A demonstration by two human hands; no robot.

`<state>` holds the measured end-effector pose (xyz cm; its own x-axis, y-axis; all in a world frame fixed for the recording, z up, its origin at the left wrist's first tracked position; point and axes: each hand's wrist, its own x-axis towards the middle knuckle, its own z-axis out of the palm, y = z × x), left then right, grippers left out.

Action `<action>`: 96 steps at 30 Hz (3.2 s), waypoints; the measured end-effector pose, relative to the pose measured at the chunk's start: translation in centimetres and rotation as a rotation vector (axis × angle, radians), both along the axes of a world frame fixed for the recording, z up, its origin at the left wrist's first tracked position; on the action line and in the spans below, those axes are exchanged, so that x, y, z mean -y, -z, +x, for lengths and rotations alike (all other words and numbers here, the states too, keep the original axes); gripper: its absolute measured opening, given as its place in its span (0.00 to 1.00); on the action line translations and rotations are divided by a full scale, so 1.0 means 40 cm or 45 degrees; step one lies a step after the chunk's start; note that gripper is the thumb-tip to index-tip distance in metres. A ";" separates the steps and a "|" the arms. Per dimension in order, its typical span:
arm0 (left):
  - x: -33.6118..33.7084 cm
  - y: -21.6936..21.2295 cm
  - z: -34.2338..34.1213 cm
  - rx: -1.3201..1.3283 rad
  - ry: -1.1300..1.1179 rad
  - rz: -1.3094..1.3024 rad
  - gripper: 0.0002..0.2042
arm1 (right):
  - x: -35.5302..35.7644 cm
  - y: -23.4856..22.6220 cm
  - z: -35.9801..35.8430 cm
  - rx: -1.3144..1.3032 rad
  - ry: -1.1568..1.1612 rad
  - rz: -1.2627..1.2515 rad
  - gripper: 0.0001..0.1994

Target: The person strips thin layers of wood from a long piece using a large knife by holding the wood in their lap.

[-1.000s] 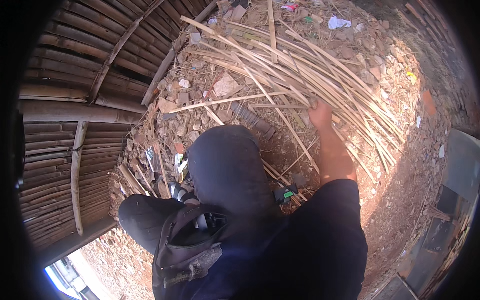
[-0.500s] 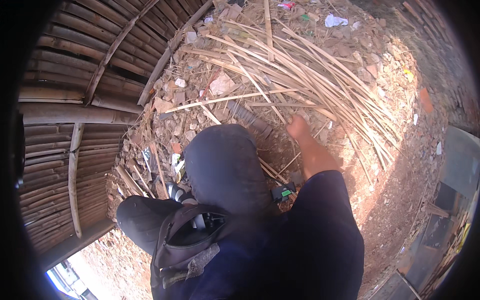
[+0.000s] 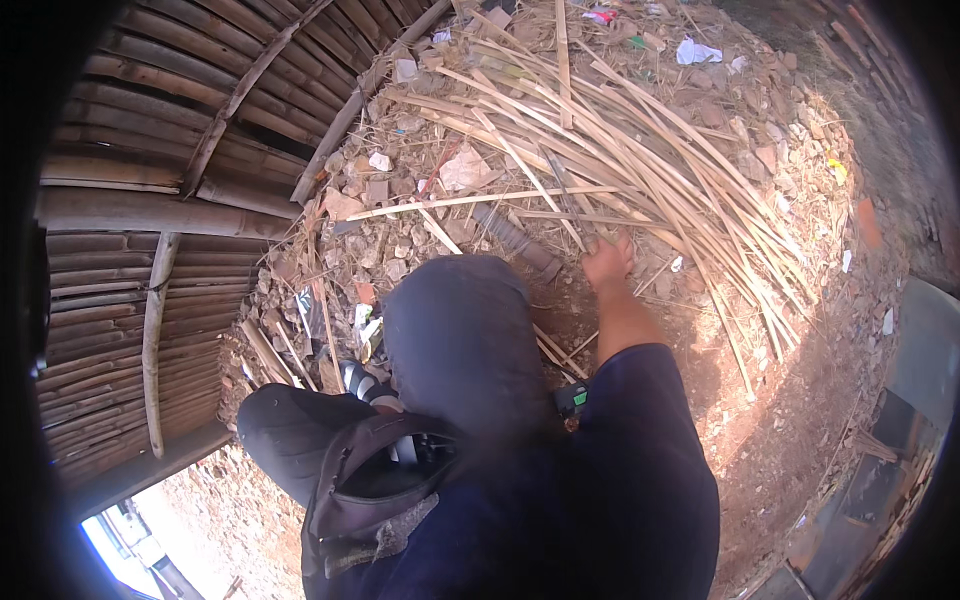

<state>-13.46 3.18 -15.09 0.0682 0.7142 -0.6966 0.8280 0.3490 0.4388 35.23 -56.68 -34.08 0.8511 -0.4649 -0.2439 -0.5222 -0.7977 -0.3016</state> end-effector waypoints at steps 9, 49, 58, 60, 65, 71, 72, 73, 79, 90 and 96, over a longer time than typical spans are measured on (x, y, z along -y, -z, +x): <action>0.015 -0.008 -0.027 0.015 -0.023 -0.001 0.30 | 0.055 -0.026 0.042 -0.212 -0.194 0.052 0.26; -0.095 0.085 0.041 0.564 -0.153 0.173 0.29 | 0.066 -0.560 0.061 0.198 -0.655 0.334 0.21; -0.180 -0.223 0.457 0.889 0.422 1.163 0.15 | 0.014 -0.737 0.107 -0.088 -0.817 0.629 0.37; -0.101 -0.335 0.611 1.069 0.723 1.237 0.12 | -0.049 -0.792 0.123 -0.018 -0.913 0.645 0.30; 0.140 -0.507 0.920 0.938 1.710 1.500 0.21 | -0.199 -0.925 0.156 -0.217 -1.048 0.879 0.22; 0.221 -0.567 1.029 0.698 1.852 2.037 0.30 | -0.381 -1.020 0.184 -0.358 -1.392 0.962 0.15; 0.206 -0.568 1.030 0.622 1.987 1.774 0.26 | -0.395 -1.028 0.190 -0.374 -1.481 0.980 0.16; 0.188 -0.569 1.028 0.544 2.100 1.507 0.23 | -0.412 -1.034 0.195 -0.390 -1.573 0.998 0.17; 0.076 -0.578 0.848 0.218 1.794 1.121 0.17 | -0.586 -1.118 0.221 0.689 -1.597 0.199 0.16; 0.155 -0.434 0.380 0.099 0.903 0.945 0.17 | -0.975 -0.975 0.077 0.320 -2.144 0.373 0.14; 0.178 -0.353 0.304 -0.040 0.926 1.097 0.12 | -1.037 -0.852 0.054 0.091 -2.210 0.326 0.15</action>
